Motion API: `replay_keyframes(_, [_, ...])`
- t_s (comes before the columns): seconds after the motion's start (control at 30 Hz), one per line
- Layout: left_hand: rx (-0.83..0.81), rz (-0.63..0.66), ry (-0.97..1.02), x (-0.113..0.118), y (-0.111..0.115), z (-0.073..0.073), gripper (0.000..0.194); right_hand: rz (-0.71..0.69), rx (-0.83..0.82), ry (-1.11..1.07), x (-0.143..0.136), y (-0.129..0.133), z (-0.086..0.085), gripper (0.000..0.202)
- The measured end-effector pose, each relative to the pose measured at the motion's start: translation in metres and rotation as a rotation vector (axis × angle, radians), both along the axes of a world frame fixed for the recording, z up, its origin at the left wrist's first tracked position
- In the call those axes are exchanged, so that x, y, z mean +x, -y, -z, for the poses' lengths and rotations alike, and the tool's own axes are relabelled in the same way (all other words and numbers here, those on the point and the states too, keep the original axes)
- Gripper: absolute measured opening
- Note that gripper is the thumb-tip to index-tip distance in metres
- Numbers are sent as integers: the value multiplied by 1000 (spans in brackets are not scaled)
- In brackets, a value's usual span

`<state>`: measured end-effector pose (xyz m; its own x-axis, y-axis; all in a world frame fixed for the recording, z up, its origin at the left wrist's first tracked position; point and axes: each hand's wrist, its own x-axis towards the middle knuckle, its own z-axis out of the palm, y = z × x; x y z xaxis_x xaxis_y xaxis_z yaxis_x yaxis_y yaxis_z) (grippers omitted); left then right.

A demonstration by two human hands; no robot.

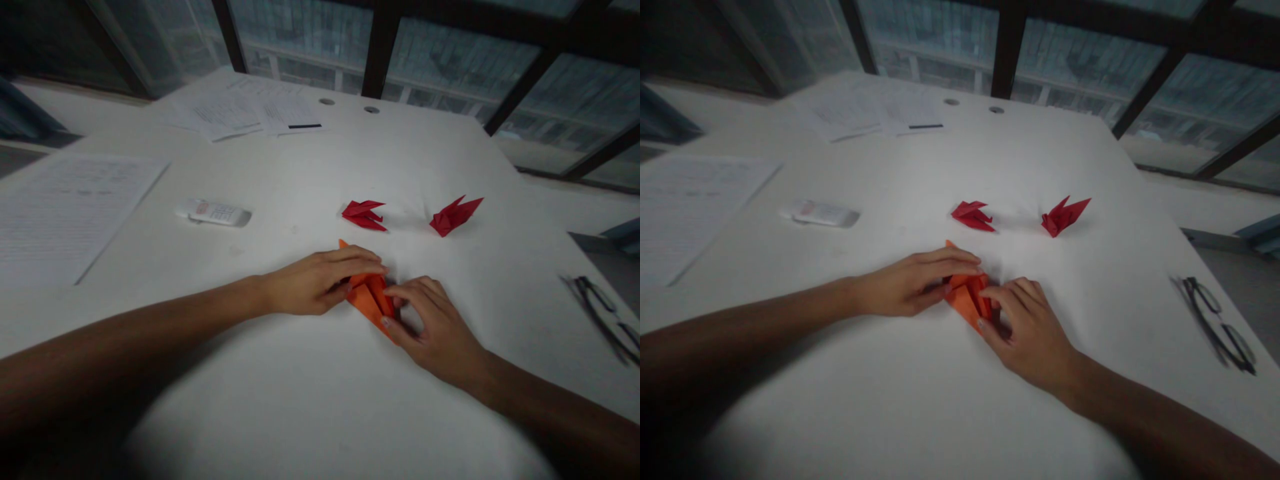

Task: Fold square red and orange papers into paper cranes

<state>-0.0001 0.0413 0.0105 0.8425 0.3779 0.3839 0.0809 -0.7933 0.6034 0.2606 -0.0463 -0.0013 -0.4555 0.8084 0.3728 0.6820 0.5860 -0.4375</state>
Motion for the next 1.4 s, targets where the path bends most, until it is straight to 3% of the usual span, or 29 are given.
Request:
replay_keyframes(0.23, [-6,8,-49,1,0,0,43,60,-58,26,0,1,-3,42])
replay_keyframes(0.43, [-53,19,-64,1,1,-4,11,114,-140,-34,2,-1,-4,40])
replay_keyframes(0.63, [-43,5,-71,1,3,-3,25,175,-236,-120,2,-3,-3,35])
replay_keyframes(0.87, [0,-44,-93,-1,6,-3,9,207,-274,-129,3,-3,-1,33])
replay_keyframes(1.23, [305,-238,-272,11,30,-5,24,140,-320,-212,3,-3,-3,26])
replay_keyframes(1.4, [193,-256,-166,9,30,-6,11,167,-348,-329,5,-2,-1,34])
